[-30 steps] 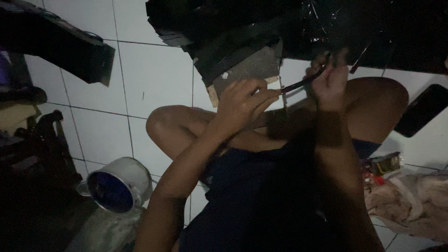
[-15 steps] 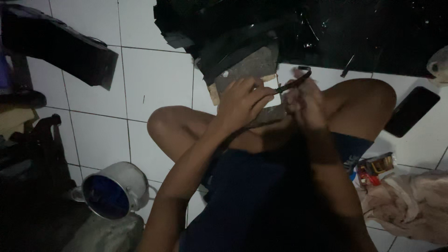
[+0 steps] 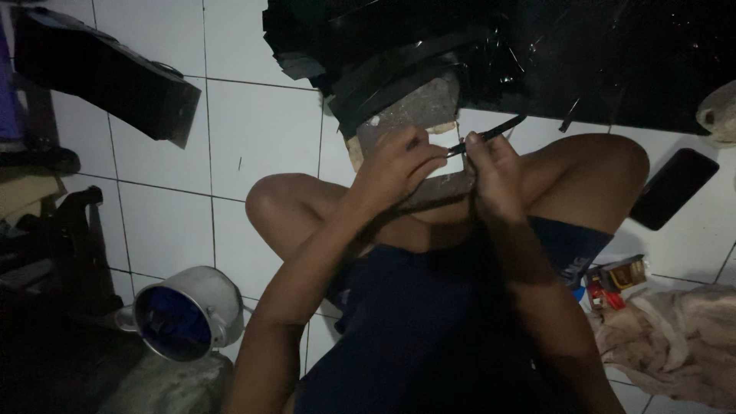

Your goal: The person sits on the floor and repeatedly cuts a black sheet of material into thin strips using a knife against a small wooden block. The cut strips are placed in a pile on the floor.

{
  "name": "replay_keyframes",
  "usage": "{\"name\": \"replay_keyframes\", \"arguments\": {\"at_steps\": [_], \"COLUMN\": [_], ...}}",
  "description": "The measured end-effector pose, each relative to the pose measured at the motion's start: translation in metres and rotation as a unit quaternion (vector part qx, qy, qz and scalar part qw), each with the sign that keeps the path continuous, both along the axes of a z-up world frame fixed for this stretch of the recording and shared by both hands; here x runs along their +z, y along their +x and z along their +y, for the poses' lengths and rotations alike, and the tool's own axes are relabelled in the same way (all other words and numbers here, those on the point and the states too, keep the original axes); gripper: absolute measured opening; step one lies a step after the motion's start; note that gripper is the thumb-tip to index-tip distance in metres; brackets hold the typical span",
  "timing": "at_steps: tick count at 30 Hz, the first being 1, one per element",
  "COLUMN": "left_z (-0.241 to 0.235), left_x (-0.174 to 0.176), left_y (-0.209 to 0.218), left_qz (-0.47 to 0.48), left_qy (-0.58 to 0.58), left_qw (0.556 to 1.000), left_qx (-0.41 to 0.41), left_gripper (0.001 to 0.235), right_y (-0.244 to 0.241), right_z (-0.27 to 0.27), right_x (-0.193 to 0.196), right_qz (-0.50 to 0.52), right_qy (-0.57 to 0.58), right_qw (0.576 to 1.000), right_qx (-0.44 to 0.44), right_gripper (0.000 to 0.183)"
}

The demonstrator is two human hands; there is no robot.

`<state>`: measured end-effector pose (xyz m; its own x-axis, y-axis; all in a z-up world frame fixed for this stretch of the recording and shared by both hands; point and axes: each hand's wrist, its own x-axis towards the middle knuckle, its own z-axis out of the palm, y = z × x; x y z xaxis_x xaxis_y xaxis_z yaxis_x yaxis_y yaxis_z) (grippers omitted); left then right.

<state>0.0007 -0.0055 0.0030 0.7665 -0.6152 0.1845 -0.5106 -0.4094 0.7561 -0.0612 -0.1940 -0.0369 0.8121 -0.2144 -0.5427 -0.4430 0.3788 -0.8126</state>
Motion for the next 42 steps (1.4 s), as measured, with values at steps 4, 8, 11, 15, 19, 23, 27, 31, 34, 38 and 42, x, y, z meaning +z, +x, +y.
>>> {"name": "replay_keyframes", "arguments": {"at_steps": [4,8,11,15,19,23,27,31,34,38,42], "left_z": [0.0,-0.004,-0.007,-0.008,-0.012,-0.01,-0.016,-0.016,-0.013,-0.019,-0.027], "left_x": [0.0,0.002,0.004,0.007,0.007,0.012,0.009,0.008,0.018,0.036,0.044], "left_y": [0.0,0.0,0.001,-0.001,0.0,-0.002,-0.005,-0.005,-0.009,-0.024,-0.036], "left_qz": [-0.084,-0.138,-0.163,-0.179,-0.185,-0.185,-0.199,-0.175,-0.105,0.255,0.409], "left_qy": [0.0,0.025,0.045,0.09,0.094,0.108,0.142,0.124,0.04,-0.063,-0.06], "left_qw": [0.996,0.99,0.985,0.979,0.977,0.976,0.969,0.977,0.994,0.958,0.907], "left_qx": [-0.009,-0.019,-0.025,-0.036,-0.044,-0.043,-0.02,-0.021,0.008,0.113,0.077], "left_gripper": [0.012,0.015,0.02,0.028,0.028,0.031,0.03,0.03,0.031,0.036,0.038], "right_y": [0.003,0.002,0.004,0.002,0.008,0.012,0.017,0.011,0.004,-0.014,-0.028], "right_z": [0.003,0.007,0.008,0.005,0.004,0.005,0.001,-0.007,-0.014,-0.019,-0.015], "right_x": [-0.005,-0.015,-0.024,-0.038,-0.05,-0.041,-0.031,-0.018,0.001,0.038,0.06], "right_qz": [0.015,0.003,-0.004,0.016,0.02,0.043,0.065,-0.028,-0.082,-0.149,-0.186], "right_qy": [0.011,0.045,0.062,0.058,0.054,0.058,0.041,0.064,0.003,-0.035,-0.007], "right_qw": [1.0,0.998,0.996,0.996,0.997,0.995,0.994,0.991,0.99,0.984,0.981], "right_qx": [-0.015,-0.038,-0.064,-0.06,-0.05,-0.065,-0.077,-0.116,-0.113,-0.087,-0.054], "right_gripper": [0.016,0.02,0.018,0.019,0.023,0.025,0.028,0.028,0.027,0.013,0.011]}}
